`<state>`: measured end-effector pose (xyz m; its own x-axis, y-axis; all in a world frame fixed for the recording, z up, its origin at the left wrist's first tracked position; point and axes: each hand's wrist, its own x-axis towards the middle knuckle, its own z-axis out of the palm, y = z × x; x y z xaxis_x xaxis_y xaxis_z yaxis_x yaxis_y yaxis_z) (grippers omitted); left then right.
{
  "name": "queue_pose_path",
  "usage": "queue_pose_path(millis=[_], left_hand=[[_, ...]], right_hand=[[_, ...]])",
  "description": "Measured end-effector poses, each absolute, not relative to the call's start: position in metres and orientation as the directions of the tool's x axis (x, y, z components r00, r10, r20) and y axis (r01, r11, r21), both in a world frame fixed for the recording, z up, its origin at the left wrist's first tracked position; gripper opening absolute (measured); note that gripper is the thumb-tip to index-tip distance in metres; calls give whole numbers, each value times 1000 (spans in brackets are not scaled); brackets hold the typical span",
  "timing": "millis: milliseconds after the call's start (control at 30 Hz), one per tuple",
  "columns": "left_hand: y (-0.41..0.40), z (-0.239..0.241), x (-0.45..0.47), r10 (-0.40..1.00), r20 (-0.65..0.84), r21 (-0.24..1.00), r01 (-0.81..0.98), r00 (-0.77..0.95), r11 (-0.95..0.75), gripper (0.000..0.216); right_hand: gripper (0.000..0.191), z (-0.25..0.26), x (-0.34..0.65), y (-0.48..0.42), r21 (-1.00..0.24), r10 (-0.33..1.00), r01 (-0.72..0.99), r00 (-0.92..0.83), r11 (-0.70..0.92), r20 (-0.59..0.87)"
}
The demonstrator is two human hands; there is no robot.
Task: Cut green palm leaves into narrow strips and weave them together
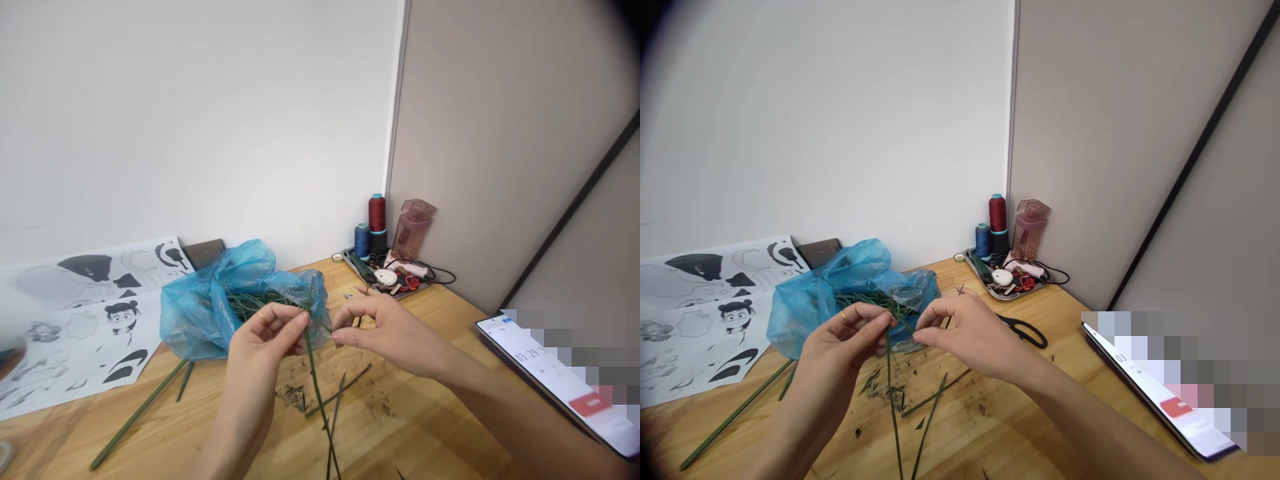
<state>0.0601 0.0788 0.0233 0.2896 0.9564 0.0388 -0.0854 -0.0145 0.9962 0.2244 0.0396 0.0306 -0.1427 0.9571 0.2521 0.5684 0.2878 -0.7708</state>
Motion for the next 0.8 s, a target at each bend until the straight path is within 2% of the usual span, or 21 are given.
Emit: queue_pose_path(millis=[67,233,333,400,467,567,667,733,800], left_hand=[[79,23,60,965,58,994,-101,255,-33,11],[76,24,64,912,-16,1000,-1,409,17,13],[80,22,63,952,-9,994,-99,305,41,13],[82,20,62,970,-17,988,-145,244,54,21],[83,18,62,977,-23,987,-151,210,56,25],[82,18,62,975,-7,990,-137,220,38,22],[79,19,63,971,9,995,-96,240,14,20],[78,18,63,965,25,999,-27,260,-19,17],[76,17,64,951,76,992,77,299,-104,12]], right_hand=[[10,30,225,40,-771,960,574,-132,276,246],[11,32,223,38,-828,970,505,-126,244,210],[9,33,222,38,-863,969,445,-160,240,187],[10,32,221,37,-854,968,458,-159,245,193],[10,30,219,36,-795,964,545,-153,267,219],[13,29,214,32,-594,941,738,-176,320,288],[13,30,211,27,-437,931,838,-204,326,304],[13,30,210,25,-438,940,845,-197,308,279],[15,30,211,24,-546,959,790,-194,279,208]])
